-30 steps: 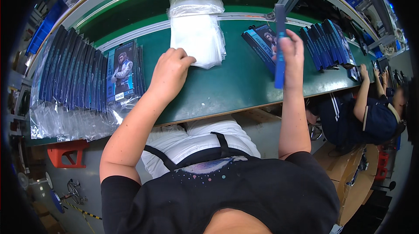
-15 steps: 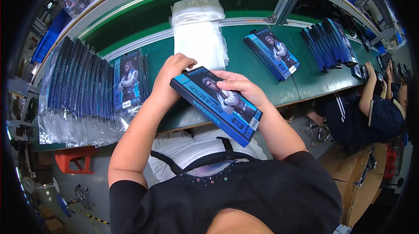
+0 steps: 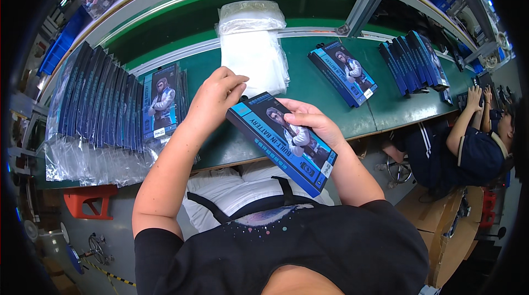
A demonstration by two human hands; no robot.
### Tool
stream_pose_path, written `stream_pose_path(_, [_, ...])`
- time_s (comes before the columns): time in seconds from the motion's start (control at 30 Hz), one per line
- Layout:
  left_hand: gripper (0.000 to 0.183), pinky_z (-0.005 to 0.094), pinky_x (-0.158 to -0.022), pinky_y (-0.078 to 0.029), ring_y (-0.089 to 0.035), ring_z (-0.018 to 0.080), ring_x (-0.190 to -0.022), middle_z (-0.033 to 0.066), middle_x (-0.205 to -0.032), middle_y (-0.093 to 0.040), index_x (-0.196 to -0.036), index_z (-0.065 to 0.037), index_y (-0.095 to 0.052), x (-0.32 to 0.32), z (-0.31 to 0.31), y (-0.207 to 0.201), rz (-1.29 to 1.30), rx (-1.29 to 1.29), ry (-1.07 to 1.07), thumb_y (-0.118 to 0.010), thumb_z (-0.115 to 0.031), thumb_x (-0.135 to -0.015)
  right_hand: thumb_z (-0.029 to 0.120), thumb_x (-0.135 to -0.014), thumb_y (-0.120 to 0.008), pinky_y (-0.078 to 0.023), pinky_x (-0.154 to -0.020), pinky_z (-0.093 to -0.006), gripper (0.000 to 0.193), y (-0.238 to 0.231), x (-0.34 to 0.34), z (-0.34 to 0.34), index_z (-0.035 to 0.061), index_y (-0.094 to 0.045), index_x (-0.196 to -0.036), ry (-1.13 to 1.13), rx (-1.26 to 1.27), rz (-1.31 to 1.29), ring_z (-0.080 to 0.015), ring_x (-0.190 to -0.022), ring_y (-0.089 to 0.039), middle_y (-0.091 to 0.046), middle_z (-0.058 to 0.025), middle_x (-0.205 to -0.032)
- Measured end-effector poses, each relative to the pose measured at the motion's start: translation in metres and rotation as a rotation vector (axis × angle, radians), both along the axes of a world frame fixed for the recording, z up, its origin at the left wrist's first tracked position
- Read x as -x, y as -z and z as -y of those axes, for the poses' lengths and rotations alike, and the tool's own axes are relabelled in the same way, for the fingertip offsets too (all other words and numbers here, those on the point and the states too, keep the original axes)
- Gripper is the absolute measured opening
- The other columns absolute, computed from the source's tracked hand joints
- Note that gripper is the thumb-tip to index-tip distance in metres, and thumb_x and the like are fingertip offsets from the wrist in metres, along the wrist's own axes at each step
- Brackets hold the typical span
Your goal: Packaging small blue boxes into clear plastic bags on an assembly line.
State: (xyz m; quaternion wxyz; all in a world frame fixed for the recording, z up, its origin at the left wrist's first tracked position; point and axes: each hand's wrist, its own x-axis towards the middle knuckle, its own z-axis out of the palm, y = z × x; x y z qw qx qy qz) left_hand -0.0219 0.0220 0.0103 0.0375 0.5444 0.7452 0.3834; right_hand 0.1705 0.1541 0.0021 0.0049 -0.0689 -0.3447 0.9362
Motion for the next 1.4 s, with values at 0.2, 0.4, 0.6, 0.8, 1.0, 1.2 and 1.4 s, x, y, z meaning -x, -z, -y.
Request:
stream_pose_path(0.2, [0.013, 0.0282, -0.070, -0.048, -0.059, 0.0197, -0.077, 0.0098, -0.087, -0.059, -0.092, 0.000, -0.069, 0.000, -0.002, -0.001, 0.171, -0.121, -0.027, -0.064, -0.003, -0.080, 0.008, -0.085, -0.060, -0.053, -0.081, -0.0275, 0.055, 0.000, 0.018, 0.001, -0.0088, -0.038, -0.132, 0.001, 0.022, -0.026, -0.0166, -0.093, -0.065, -0.061, -0.0159, -0.113])
stream_pose_path(0.4, [0.011, 0.0249, -0.068, -0.050, -0.060, 0.0144, -0.069, 0.0057, -0.084, -0.063, -0.090, 0.001, -0.067, 0.003, -0.001, -0.009, 0.901, -0.079, -0.306, -0.066, -0.005, -0.082, 0.006, -0.084, -0.062, -0.053, -0.081, -0.0273, 0.052, -0.004, 0.024, -0.015, -0.0097, -0.042, -0.130, 0.075, -0.144, -0.011, -0.0166, -0.091, -0.066, -0.063, -0.0157, -0.110])
stream_pose_path(0.6, [0.014, 0.0241, -0.069, -0.050, -0.063, 0.0128, -0.075, 0.0072, -0.085, -0.066, -0.093, 0.002, -0.068, -0.002, 0.001, -0.005, 0.840, -0.184, -0.259, -0.063, -0.006, -0.083, 0.003, -0.082, -0.063, -0.051, -0.084, -0.0274, 0.055, 0.001, 0.020, -0.016, -0.0110, -0.040, -0.130, 0.151, -0.290, 0.038, -0.0163, -0.096, -0.063, -0.060, -0.0155, -0.116])
stream_pose_path(0.8, [0.019, 0.0259, -0.068, -0.049, -0.063, 0.0143, -0.074, 0.0082, -0.084, -0.065, -0.096, -0.001, -0.069, 0.009, 0.009, 0.000, 0.444, -0.024, -0.158, -0.060, -0.001, -0.078, 0.005, -0.085, -0.060, -0.046, -0.092, -0.0279, 0.058, 0.014, 0.025, -0.008, -0.0076, -0.035, -0.136, 0.337, -0.391, -0.038, -0.0150, -0.107, -0.057, -0.055, -0.0131, -0.123])
stream_pose_path(1.0, [0.021, 0.0320, -0.065, -0.049, -0.062, 0.0244, -0.072, 0.0117, -0.081, -0.063, -0.098, -0.003, -0.066, -0.017, 0.015, -0.007, -0.189, -0.094, -0.097, -0.060, 0.003, -0.078, 0.004, -0.086, -0.060, -0.048, -0.083, -0.0266, 0.042, 0.014, 0.026, 0.003, -0.0099, -0.043, -0.122, 0.440, -0.520, 0.138, -0.0161, -0.096, -0.059, -0.060, -0.0157, -0.109])
stream_pose_path(1.2, [0.033, 0.0285, -0.065, -0.051, -0.064, 0.0149, -0.073, 0.0072, -0.080, -0.064, -0.114, -0.005, -0.062, -0.028, 0.033, 0.001, 0.499, -0.093, -0.051, -0.066, -0.005, -0.081, 0.008, -0.083, -0.068, -0.051, -0.065, -0.0223, 0.014, 0.015, 0.018, 0.002, 0.0002, -0.057, -0.087, 0.518, -0.422, 0.162, -0.0095, -0.068, -0.062, -0.066, -0.0079, -0.079])
stream_pose_path(1.4, [0.039, 0.0315, -0.081, -0.051, -0.063, 0.0186, -0.092, 0.0101, -0.105, -0.063, -0.115, 0.003, -0.054, -0.052, 0.018, 0.006, 1.613, -0.356, -0.102, -0.069, -0.016, -0.084, 0.019, -0.084, -0.071, -0.039, -0.053, -0.0175, 0.028, 0.012, 0.020, 0.026, 0.0051, -0.058, -0.062, 0.410, -0.583, 0.178, -0.0020, -0.060, -0.052, -0.056, 0.0035, -0.061])
